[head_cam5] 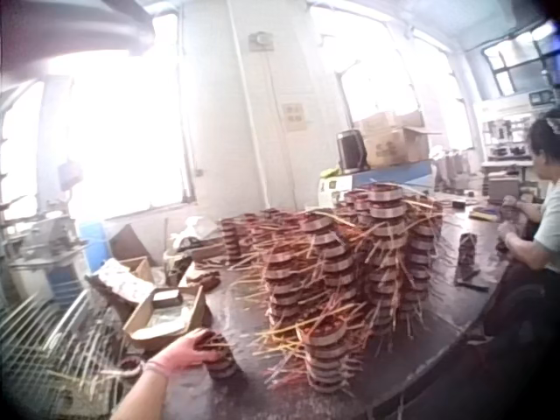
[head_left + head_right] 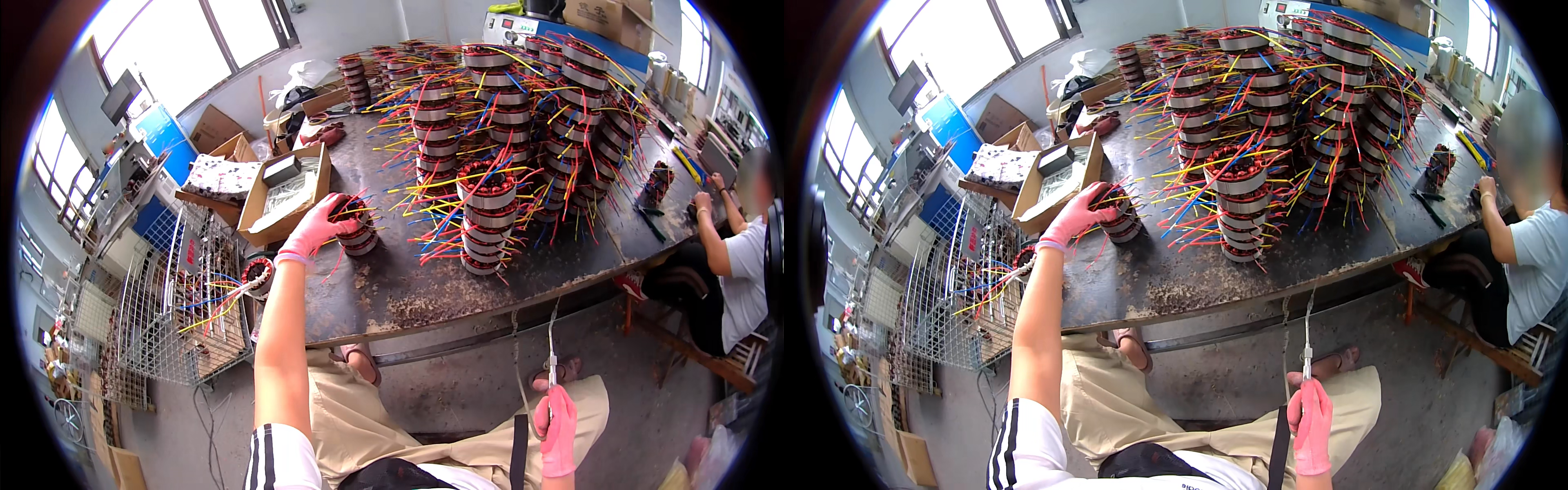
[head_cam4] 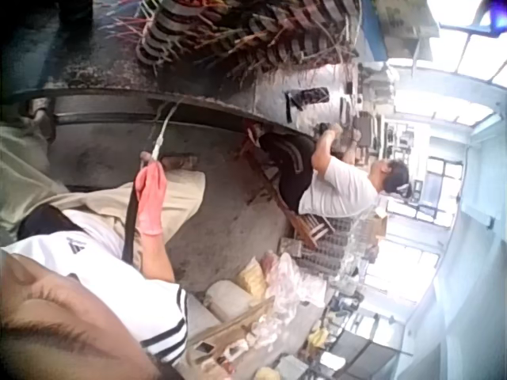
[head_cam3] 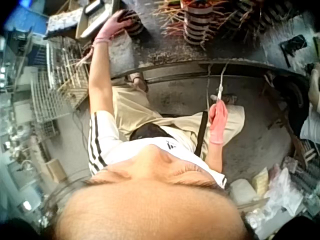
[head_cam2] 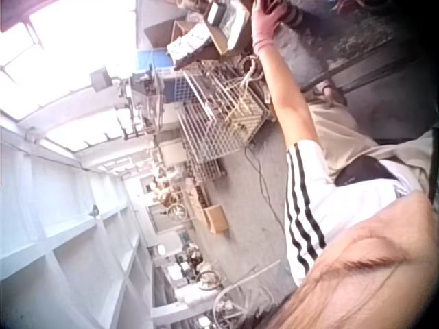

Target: The person uses a small lighter tool to burn the ends of wires on motor stators, then places the finished components into stacks.

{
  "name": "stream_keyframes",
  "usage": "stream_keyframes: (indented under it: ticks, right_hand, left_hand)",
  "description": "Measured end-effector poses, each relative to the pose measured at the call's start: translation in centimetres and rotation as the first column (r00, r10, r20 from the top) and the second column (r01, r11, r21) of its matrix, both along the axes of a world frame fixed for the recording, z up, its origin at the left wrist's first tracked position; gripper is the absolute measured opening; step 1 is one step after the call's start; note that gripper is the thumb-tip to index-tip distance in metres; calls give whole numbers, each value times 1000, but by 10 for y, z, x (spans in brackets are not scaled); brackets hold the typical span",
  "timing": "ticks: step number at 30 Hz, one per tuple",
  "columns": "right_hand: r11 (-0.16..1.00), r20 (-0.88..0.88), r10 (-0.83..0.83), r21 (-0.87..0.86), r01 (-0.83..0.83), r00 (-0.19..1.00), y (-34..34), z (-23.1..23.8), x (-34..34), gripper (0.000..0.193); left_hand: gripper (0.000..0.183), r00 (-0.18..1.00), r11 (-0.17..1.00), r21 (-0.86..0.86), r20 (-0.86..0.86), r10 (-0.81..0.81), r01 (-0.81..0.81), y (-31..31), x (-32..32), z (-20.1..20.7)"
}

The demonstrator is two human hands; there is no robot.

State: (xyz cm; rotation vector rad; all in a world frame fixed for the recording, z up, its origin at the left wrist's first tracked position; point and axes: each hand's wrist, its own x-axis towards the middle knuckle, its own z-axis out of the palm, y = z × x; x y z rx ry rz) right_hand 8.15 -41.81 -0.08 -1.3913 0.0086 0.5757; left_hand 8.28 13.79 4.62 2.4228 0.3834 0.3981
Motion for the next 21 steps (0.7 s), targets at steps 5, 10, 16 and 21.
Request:
stream_keyframes:
  ticks: [5,10,16,21]
  right_hand:
    - [999,0,13,50,-13,1000,0,2,-1,39]
    - [999,26,-42,31,41,999,-13,16,1,38]
    - [996,19,-9,89,7,1000,-12,16,-3,42]
    - [993,36,13,121,-17,999,-16,17,-4,44]
  left_hand:
    - [72,996,988,151,-87,-20,33,7,-10,13]
    - [73,951,1000,-26,310,-6,14,-82,35,81]
    - [108,991,936,324,-24,-134,135,-196,104,117]
    - [117,991,970,220,-106,-80,102,-207,121,109]
